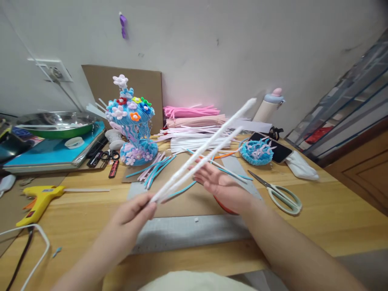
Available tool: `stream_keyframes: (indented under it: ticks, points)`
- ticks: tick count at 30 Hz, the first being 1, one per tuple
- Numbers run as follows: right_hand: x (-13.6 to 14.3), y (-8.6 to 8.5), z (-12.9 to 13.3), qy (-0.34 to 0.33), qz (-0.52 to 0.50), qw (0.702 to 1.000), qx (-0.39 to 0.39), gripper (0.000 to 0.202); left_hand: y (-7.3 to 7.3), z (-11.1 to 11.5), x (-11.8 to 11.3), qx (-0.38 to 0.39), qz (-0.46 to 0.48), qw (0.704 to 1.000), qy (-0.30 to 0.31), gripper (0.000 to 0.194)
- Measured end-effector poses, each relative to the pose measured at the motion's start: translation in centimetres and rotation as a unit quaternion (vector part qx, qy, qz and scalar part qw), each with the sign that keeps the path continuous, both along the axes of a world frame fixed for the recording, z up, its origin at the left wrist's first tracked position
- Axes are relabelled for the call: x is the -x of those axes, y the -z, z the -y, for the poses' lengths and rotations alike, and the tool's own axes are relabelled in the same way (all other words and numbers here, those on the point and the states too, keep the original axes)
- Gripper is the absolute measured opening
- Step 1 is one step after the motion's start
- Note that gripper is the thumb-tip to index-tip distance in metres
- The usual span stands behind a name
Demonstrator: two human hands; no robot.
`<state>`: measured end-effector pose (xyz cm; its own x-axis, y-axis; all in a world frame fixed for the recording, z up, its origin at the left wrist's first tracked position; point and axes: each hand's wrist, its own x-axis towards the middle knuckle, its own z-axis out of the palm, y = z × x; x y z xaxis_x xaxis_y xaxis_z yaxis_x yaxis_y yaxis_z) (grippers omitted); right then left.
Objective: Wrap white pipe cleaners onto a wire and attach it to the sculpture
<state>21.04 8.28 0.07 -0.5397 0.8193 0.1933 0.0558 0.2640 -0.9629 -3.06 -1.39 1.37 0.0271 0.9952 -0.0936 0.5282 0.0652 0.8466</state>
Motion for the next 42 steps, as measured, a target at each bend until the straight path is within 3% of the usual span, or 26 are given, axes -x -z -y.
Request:
stream_keyframes:
  ticks: [2,4,6,8,11,14,17,21,25,27,30,33,38,40,42]
  points:
    - [1.6,-2.1,1.5,-0.046,-0.209,0.971,0.108,0.040,-0.4,-0.8,-2.5,0.016,0.048,0.998,0.044,0.030]
    - [2.8,-4.4,1.8,-0.030,-0.313,0.940,0.131,0.021,-1.1,-1.8,-4.2,0.002,0.088,0.994,0.065,0.031]
    - [3.2,-6.8,1.0,-0.003,-0.347,0.933,0.095,0.017,-1.5,-2.9,-4.8,-0.036,0.116,0.992,0.046,0.033]
    - [2.9,-8.8,-0.1,0.016,-0.350,0.936,0.043,0.020,-1.4,-3.7,-4.6,-0.082,0.121,0.989,-0.014,0.035]
    - [2.0,-10.1,-1.3,0.023,-0.314,0.949,0.002,0.021,-0.1,-4.2,-3.5,-0.104,0.082,0.988,-0.082,0.034]
    - [1.4,-9.1,-1.4,0.020,-0.276,0.961,0.010,0.020,1.7,-3.9,-2.9,-0.077,0.043,0.993,-0.075,0.032]
    - [1.7,-6.7,-1.1,0.022,-0.259,0.965,0.020,0.018,3.1,-3.4,-3.2,-0.058,0.022,0.997,-0.045,0.029]
    - [2.8,-3.8,-0.7,0.030,-0.189,0.981,0.026,0.020,4.3,-3.2,-3.9,-0.063,-0.008,0.998,-0.007,0.024]
    - [3.4,-2.7,-0.2,0.023,-0.156,0.987,0.032,0.020,5.1,-3.0,-4.4,-0.084,-0.052,0.995,0.008,0.021]
    - [3.3,-2.4,0.0,0.036,-0.171,0.984,0.030,0.020,5.3,-2.7,-4.8,-0.081,-0.071,0.994,0.036,0.016]
    - [2.8,-1.4,0.2,0.056,-0.184,0.981,0.039,0.020,5.4,-2.2,-5.8,-0.069,-0.085,0.986,0.125,0.007]
    - [2.2,0.1,0.4,0.060,-0.173,0.981,0.062,0.021,5.4,-2.1,-6.9,-0.074,-0.110,0.976,0.170,0.011]
    - [0.7,2.0,0.2,0.094,-0.209,0.968,0.100,0.020,5.5,-1.8,-8.3,-0.093,-0.164,0.968,0.168,0.008]
    - [-0.1,2.3,-0.1,0.113,-0.234,0.959,0.117,0.020,5.0,-1.2,-7.5,-0.097,-0.177,0.968,0.147,0.011]
    - [-0.7,2.5,-0.4,0.132,-0.257,0.948,0.133,0.020,4.3,-0.7,-5.0,-0.098,-0.192,0.972,0.088,0.013]
